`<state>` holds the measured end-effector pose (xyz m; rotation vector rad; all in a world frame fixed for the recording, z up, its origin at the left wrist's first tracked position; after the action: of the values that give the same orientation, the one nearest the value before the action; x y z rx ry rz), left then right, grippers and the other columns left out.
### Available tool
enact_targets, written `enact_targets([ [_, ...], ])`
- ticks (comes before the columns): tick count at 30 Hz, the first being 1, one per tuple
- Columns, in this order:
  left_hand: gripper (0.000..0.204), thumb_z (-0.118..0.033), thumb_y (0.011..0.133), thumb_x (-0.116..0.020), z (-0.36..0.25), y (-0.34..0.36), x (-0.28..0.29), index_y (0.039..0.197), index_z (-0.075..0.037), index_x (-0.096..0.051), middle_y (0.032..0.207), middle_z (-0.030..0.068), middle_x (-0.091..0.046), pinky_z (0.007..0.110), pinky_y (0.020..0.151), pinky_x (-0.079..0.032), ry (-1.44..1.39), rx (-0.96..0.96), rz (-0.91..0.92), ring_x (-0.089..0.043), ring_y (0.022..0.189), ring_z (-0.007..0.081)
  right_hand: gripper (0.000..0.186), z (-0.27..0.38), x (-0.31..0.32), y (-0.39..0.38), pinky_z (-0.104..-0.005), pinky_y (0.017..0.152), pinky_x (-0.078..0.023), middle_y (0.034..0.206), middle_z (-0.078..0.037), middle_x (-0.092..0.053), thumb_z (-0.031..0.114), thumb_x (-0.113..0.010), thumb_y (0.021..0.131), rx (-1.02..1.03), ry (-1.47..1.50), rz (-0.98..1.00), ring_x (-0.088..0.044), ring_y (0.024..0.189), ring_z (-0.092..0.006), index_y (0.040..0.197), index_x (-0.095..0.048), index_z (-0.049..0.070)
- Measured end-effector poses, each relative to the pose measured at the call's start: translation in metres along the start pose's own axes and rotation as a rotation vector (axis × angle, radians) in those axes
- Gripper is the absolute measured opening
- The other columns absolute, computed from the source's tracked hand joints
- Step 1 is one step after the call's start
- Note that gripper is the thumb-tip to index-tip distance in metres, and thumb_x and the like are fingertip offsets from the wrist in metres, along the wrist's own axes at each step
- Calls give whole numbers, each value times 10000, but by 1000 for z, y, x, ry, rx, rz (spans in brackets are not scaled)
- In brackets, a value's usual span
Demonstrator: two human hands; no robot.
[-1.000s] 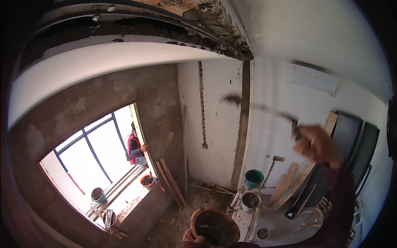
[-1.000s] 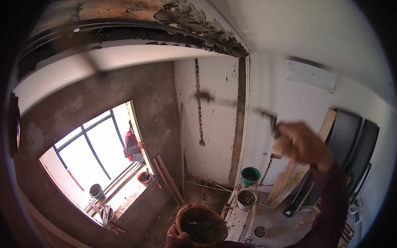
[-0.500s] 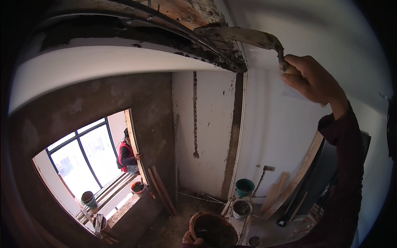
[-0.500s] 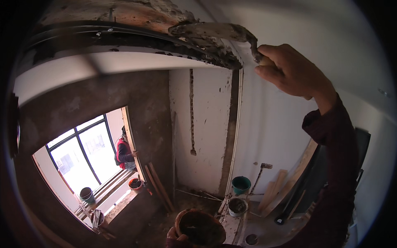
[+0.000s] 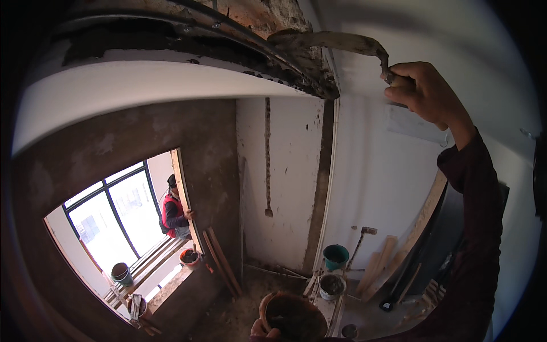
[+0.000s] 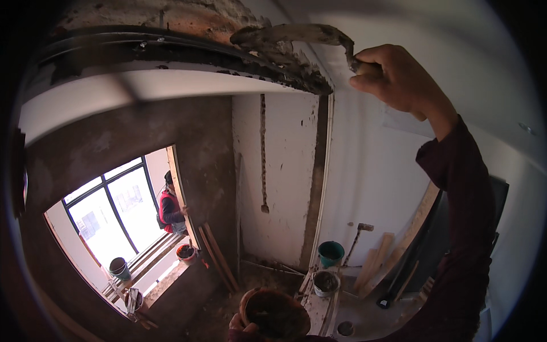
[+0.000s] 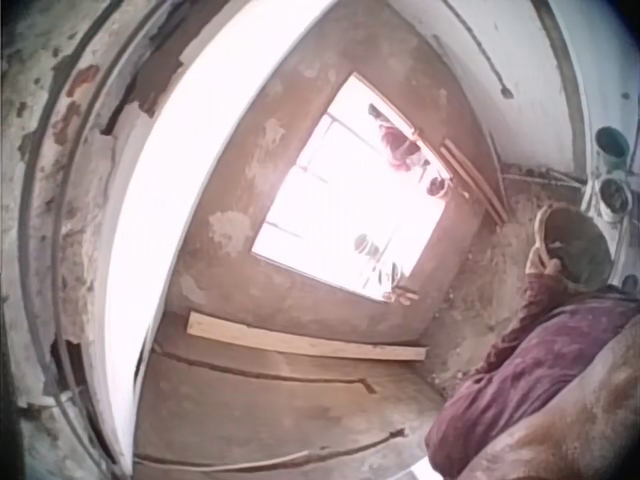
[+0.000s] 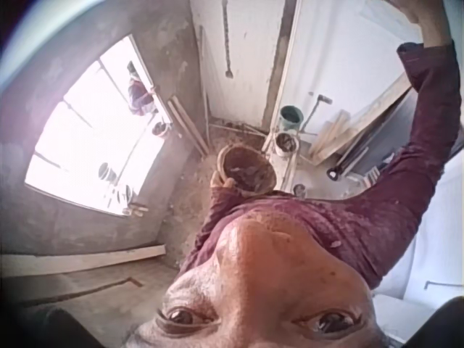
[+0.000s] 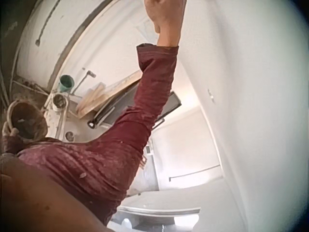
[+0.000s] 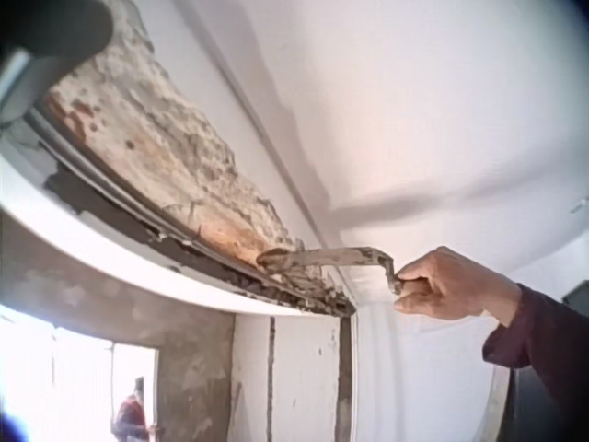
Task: The person applies mortar to the upper edge of a doorway using a trowel. They scoop mortar from a bucket and spread it across the exposed concrete structure.
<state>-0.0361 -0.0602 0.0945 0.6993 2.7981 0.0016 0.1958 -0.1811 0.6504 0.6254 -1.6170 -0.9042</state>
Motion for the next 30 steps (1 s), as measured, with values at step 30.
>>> enact_targets([
  [30, 311, -96, 689, -599, -14, 7, 7, 982, 5, -583, 901, 163, -622, 396, 762, -514, 441, 192, -70, -615, 816, 280, 399, -44, -36, -124, -335, 629, -493, 764, -110, -636, 254, -714, 827, -4, 46, 227, -616, 648, -205, 1098, -664, -35],
])
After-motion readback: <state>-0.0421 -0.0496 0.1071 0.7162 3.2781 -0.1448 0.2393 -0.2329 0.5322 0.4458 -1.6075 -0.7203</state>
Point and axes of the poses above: each hand's wrist, its own y-axis towards the middle knuckle, its own x-axis out of the back of the hand, z = x × y, the point moved 7 cm from there along y, towards the middle knuckle
